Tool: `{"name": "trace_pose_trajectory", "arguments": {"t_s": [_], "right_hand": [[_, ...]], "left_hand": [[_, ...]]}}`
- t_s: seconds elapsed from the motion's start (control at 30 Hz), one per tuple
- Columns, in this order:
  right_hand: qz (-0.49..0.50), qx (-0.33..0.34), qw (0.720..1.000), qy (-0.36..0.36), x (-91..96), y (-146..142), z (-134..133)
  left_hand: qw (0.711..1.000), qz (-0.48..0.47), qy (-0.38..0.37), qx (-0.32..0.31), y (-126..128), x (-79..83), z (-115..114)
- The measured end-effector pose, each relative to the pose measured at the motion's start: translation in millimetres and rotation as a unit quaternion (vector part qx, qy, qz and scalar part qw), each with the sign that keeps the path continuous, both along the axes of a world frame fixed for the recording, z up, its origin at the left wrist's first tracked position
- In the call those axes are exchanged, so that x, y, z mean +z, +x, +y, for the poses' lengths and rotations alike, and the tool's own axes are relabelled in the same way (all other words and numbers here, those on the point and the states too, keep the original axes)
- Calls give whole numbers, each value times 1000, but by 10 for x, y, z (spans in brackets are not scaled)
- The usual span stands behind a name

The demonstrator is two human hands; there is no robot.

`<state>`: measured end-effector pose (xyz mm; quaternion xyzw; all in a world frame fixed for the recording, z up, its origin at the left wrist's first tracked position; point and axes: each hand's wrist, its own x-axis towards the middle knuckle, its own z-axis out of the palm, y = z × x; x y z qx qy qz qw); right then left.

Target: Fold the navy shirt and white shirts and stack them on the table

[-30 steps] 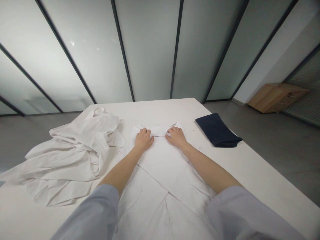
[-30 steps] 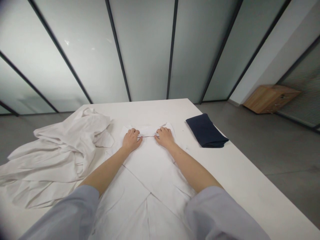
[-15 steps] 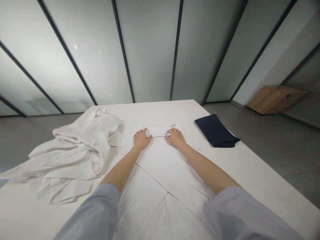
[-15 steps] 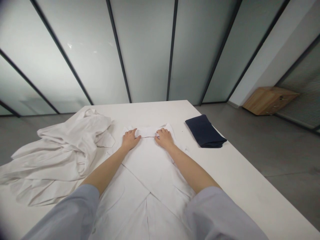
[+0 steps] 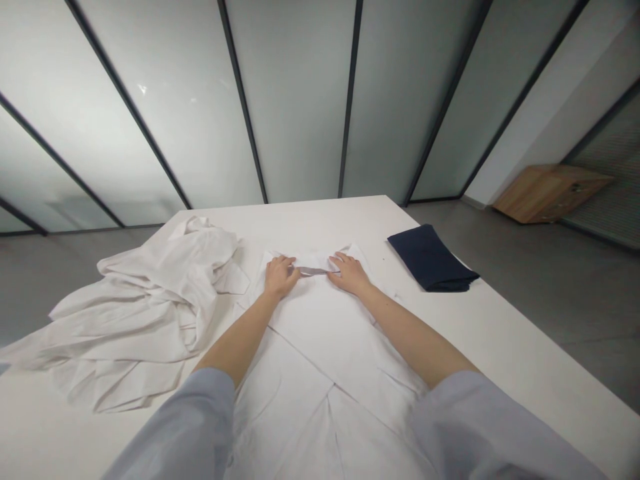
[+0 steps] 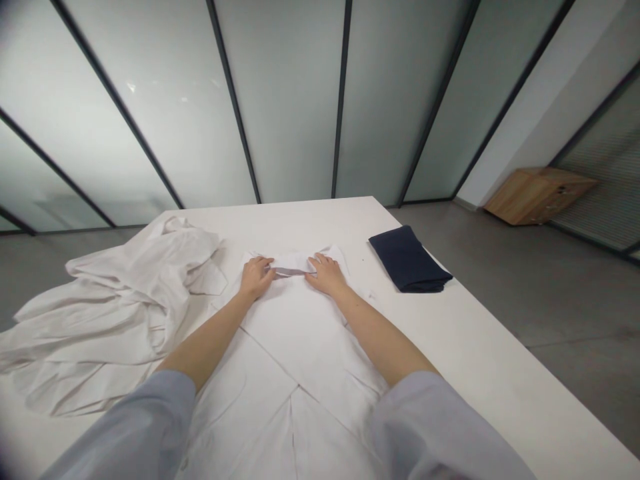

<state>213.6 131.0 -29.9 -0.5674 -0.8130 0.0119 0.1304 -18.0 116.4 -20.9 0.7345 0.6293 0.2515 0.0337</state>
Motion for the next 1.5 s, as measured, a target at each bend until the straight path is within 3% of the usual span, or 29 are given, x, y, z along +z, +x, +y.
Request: {"name": "trace_pose_trajectory", "arguments": {"t_s": [0.1,0.17,0.3,0.47,0.63,0.77,0.9,0.97,1.07,1.17,1.27,1.5], "right_hand": [[-3,8,1000,1,4,4,3],[-5,12,1000,-2,7,5,3],[-3,11,1000,-3,6,3,8],[7,14,1000,7,-9,5,3],[19,43,999,27,0,9,-16],[25,50,998,34,36,9,-16],[40,28,998,49,47,12,-8],[46,36,997,58,29,15,-5],[25,68,996,42,-5,14,-4],[-11,79,997,7,-20,7,-9],[-17,69,997,-6,-16,-1,-13],[18,32,999,0,75,15,-37]], "left_hand": [[997,-72,-30,24,-63,-18,65],[995,-73,-10,61,-127,-19,127],[994,60,38,82,-275,52,271],[981,191,-12,29,-429,159,484],[965,258,-21,38,-509,187,563],[960,269,-52,59,-460,279,511],[974,220,-30,32,-287,344,393],[981,194,-20,2,-178,290,317],[977,200,-64,-41,-42,109,208],[970,211,-120,-36,24,-76,137],[972,205,-111,-24,31,-151,108],[978,204,-37,-3,31,33,-85]]}}
